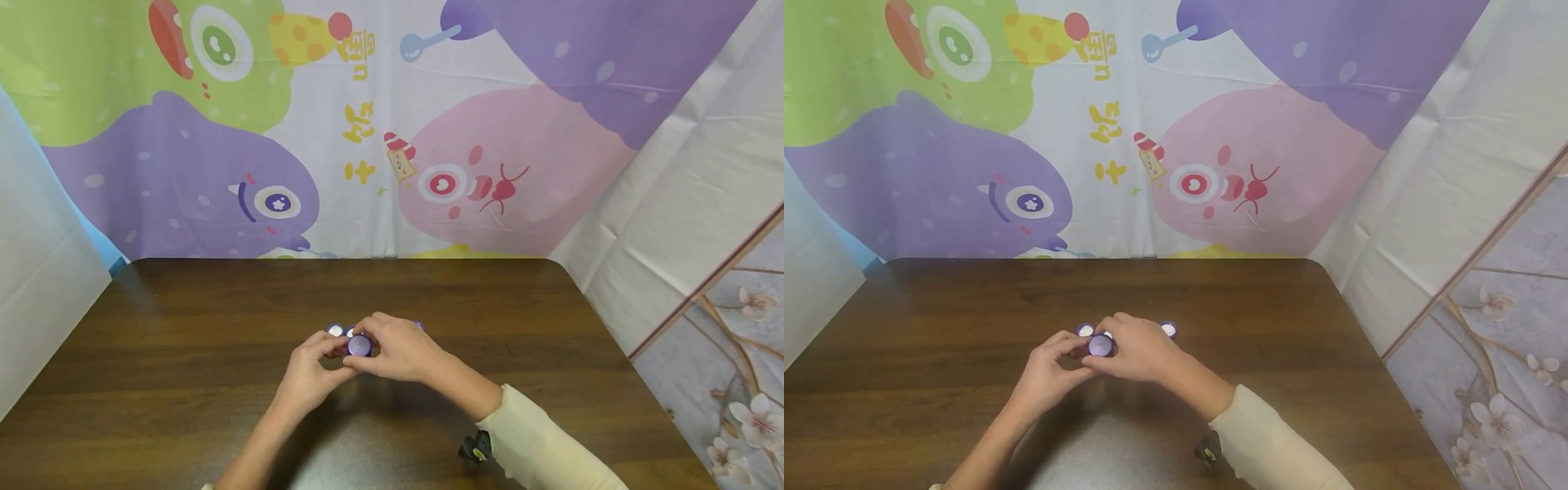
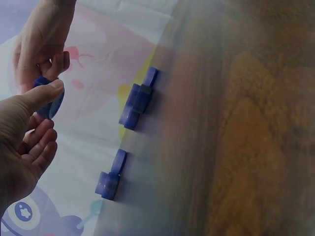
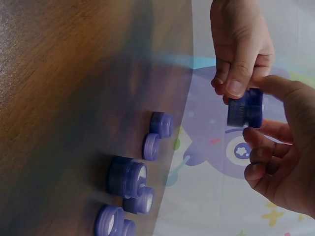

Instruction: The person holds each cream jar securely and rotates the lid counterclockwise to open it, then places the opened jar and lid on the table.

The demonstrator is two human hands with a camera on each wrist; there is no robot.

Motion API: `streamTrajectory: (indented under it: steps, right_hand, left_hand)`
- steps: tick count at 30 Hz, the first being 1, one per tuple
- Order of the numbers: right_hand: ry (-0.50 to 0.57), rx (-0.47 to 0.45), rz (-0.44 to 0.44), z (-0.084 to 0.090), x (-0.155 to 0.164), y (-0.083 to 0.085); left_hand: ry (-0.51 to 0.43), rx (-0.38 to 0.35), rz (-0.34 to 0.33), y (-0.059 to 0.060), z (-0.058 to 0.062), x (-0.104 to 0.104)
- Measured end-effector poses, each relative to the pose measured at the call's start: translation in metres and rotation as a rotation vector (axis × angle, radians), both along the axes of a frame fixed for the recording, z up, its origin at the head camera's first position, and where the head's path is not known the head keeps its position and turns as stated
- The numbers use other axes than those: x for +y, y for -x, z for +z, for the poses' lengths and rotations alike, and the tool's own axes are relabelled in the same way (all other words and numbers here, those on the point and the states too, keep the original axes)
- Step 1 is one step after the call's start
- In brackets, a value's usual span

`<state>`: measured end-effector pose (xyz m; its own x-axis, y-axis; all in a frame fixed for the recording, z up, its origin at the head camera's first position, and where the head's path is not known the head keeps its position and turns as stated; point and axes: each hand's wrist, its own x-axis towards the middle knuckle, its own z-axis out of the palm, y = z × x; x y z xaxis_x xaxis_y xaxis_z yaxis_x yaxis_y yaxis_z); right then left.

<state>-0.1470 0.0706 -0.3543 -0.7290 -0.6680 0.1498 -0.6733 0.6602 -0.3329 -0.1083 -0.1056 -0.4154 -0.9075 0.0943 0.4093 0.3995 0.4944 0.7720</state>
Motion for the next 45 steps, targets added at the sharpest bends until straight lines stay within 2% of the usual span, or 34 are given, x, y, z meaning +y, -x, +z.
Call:
streamTrajectory:
  steps: [6,16,23,31,37,45]
  right_hand:
    - [-0.005,0.007,0.027,-0.001,0.0,0.0]
    - [0.07,-0.078,0.028,0.003,0.005,-0.001]
    - [0.135,-0.137,-0.004,0.001,0.011,0.0]
    - [0.181,-0.171,-0.031,-0.009,0.016,0.002]
    - [0.154,-0.143,-0.012,-0.017,0.017,0.003]
    - [0.172,-0.14,-0.017,-0.033,0.014,0.007]
  left_hand:
    - [0.04,-0.037,0.017,-0.001,0.0,0.0]
    - [0.058,-0.016,0.032,-0.001,0.0,-0.002]
    - [0.045,-0.081,0.058,-0.003,0.0,-0.006]
    - [0.058,-0.106,0.109,-0.002,-0.004,-0.012]
    - [0.063,-0.153,0.133,-0.004,-0.004,-0.015]
    - [0.07,-0.172,0.151,-0.004,-0.008,-0.018]
